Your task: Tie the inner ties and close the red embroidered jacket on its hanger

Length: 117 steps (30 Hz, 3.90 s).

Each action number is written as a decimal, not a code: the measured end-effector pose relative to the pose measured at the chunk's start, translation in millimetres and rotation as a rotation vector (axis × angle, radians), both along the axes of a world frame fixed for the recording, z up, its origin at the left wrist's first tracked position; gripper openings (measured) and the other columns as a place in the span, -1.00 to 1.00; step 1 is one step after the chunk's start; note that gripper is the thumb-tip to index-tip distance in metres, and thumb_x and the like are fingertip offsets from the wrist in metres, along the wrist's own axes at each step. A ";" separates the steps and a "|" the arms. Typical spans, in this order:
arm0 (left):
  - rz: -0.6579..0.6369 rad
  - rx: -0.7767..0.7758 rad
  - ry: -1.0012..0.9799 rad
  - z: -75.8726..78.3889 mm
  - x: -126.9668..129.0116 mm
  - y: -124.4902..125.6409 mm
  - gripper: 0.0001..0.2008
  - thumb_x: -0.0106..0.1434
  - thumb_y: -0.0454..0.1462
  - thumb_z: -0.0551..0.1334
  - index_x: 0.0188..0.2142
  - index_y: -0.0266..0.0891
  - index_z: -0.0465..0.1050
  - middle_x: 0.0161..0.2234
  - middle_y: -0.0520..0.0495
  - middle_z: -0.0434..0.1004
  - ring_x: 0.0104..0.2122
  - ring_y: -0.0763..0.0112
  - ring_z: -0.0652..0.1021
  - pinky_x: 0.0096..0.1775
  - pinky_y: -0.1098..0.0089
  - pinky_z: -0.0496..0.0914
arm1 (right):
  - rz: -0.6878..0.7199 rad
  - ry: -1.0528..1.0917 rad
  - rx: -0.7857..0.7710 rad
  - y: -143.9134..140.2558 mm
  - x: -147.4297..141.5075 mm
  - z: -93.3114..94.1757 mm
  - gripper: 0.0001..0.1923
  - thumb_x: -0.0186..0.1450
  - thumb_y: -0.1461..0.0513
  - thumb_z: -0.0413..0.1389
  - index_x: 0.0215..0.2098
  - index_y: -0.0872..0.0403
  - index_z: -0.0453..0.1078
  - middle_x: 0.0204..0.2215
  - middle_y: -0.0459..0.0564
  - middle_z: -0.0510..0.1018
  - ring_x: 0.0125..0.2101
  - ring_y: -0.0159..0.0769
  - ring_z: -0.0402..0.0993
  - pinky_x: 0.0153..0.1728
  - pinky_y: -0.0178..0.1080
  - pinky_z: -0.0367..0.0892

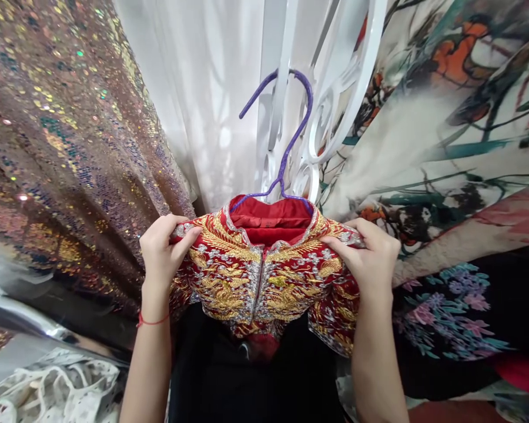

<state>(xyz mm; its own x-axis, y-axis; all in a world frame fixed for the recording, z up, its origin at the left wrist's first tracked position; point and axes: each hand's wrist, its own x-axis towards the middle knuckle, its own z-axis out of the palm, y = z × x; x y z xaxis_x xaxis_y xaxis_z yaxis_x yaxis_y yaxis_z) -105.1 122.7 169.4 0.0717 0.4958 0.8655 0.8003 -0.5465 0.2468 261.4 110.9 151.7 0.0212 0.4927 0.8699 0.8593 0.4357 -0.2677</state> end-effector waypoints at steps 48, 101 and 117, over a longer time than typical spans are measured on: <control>0.292 0.296 -0.160 -20.7 90.4 -47.4 -0.52 0.12 -0.14 0.43 -0.01 -0.17 0.39 0.07 -0.24 0.42 0.16 0.06 0.38 0.17 0.03 0.25 | 0.459 0.754 -0.523 -49.3 -138.4 -30.1 -0.65 0.38 0.05 0.07 -0.49 0.05 0.27 -0.69 -0.17 0.38 -0.71 -0.49 0.23 -0.67 -0.40 0.11; 0.147 -0.916 -0.314 -172.8 115.2 -86.4 -0.70 0.25 -0.08 0.26 -0.52 -0.19 0.44 -0.55 0.08 0.51 -0.51 0.49 0.49 -0.36 0.49 0.21 | 0.533 1.184 -0.967 -87.1 -159.8 -192.2 -0.49 0.20 -0.16 0.14 -0.61 -0.01 0.13 -0.85 -0.30 0.16 -0.85 -0.53 0.06 -0.79 -0.39 0.01; 0.326 -1.054 -0.205 -194.1 106.4 -112.5 -0.71 0.36 -0.06 0.11 -0.35 -0.16 0.47 -0.35 -0.05 0.61 -0.29 0.33 0.57 -0.32 0.44 0.21 | 0.432 1.035 -1.130 -150.2 -162.5 -186.4 -0.60 0.40 0.08 0.15 0.13 0.10 0.37 0.07 0.08 0.48 -0.02 -0.16 0.50 -0.03 -0.01 0.48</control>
<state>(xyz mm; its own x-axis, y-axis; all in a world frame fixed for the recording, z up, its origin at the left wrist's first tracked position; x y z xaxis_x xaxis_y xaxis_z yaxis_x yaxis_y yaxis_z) 1.3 10.2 -24.8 -0.2906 0.9567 -0.0169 0.7583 0.2410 0.6057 99.0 -39.3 -34.7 0.0389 0.9721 -0.2315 -0.0211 -0.2308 -0.9728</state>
